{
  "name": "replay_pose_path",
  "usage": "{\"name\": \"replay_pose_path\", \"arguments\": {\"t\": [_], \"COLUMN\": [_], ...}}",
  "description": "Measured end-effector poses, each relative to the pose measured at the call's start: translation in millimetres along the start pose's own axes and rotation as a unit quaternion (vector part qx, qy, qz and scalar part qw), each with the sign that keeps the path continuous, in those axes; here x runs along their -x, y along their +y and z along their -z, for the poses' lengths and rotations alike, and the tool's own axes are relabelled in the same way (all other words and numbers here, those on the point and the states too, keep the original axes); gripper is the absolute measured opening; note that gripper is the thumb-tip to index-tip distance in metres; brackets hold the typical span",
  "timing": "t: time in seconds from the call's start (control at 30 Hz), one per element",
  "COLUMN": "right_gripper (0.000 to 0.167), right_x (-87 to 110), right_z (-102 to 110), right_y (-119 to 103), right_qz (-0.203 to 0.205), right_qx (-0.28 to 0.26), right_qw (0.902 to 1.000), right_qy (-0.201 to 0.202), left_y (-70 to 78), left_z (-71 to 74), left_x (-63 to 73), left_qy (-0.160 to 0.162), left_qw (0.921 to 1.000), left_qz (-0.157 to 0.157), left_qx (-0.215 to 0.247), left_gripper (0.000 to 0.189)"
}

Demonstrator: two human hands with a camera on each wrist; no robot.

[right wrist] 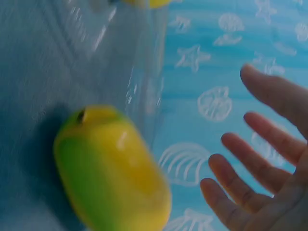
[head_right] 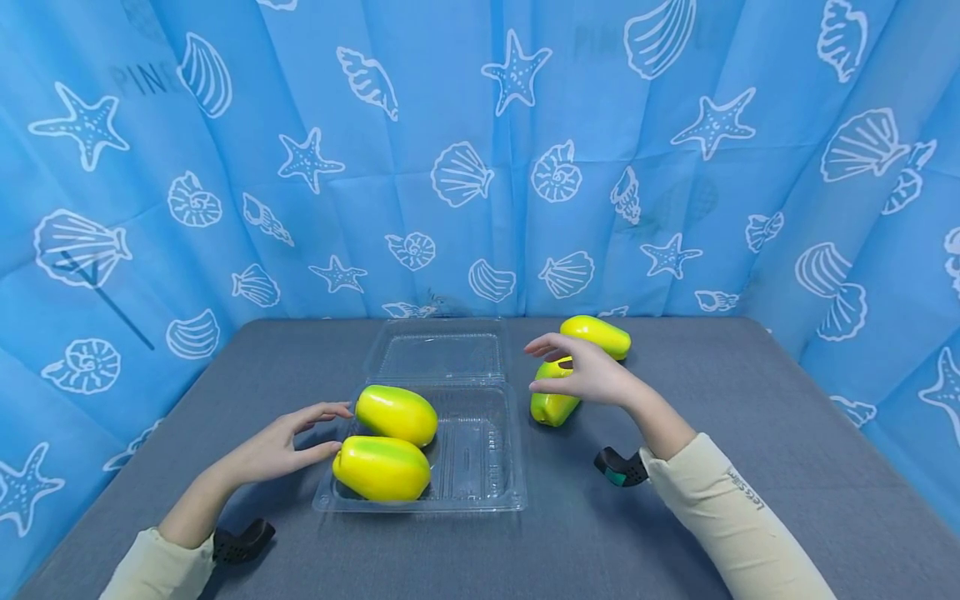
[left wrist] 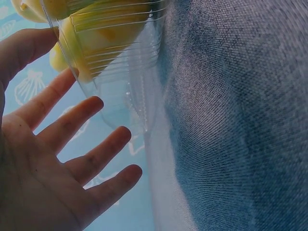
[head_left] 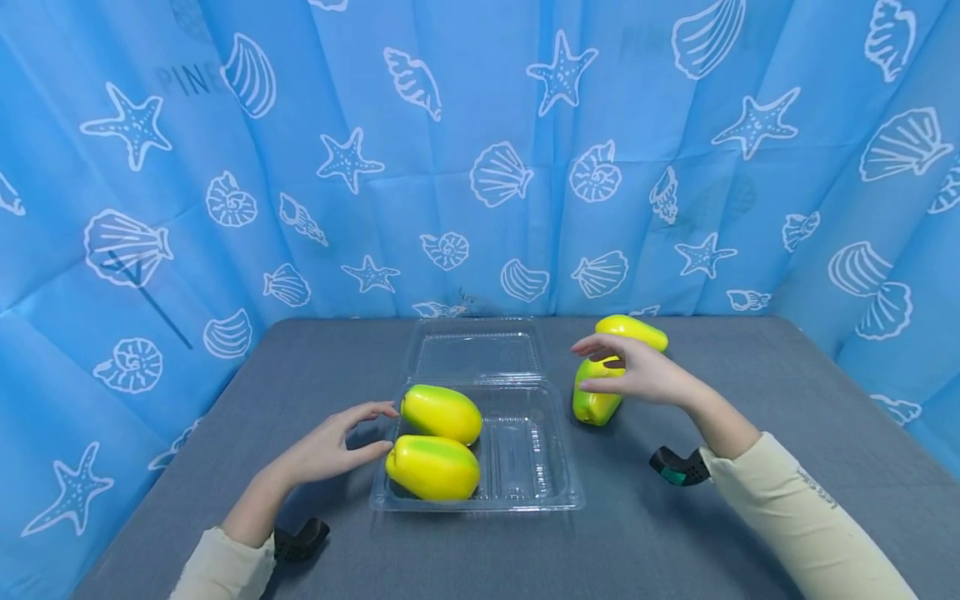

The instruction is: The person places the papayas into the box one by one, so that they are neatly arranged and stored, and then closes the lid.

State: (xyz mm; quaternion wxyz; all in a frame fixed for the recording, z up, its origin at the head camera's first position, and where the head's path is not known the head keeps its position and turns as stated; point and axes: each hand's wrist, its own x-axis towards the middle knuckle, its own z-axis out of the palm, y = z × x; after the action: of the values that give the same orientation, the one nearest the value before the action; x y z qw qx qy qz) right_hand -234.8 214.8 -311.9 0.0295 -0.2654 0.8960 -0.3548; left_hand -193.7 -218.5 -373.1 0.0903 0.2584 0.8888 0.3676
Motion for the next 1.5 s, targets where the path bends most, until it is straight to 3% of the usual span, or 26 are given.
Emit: {"name": "replay_pose_path", "arguments": {"t": [0.57,1.1,1.5], "right_gripper": [0.066,0.077,0.073], "right_x": [3.7,1.7,-0.1], "right_z": [4,-7,-12], "right_y": [47,58,62], "right_qz": [0.058,0.063,0.075], "right_qx": [0.054,0.087,0.134], "right_qw": [0.9958,0.9921,0.9871], "right_qy": [-0.046,-0.065,-0.045], "left_y": [-0.5,-1.1,-3.6], "left_z": [0.1,0.1,-0.7], "left_x": [-1.5,-0.4,-0.2], "left_qy": [0.002,0.000,0.000], "left_qw": [1.0000,1.0000,1.0000], "left_qz": [0.000,0.000,0.000], "left_qx": [-0.003,0.004,0.003], "left_gripper": [0.043,0.043,0.042]}}
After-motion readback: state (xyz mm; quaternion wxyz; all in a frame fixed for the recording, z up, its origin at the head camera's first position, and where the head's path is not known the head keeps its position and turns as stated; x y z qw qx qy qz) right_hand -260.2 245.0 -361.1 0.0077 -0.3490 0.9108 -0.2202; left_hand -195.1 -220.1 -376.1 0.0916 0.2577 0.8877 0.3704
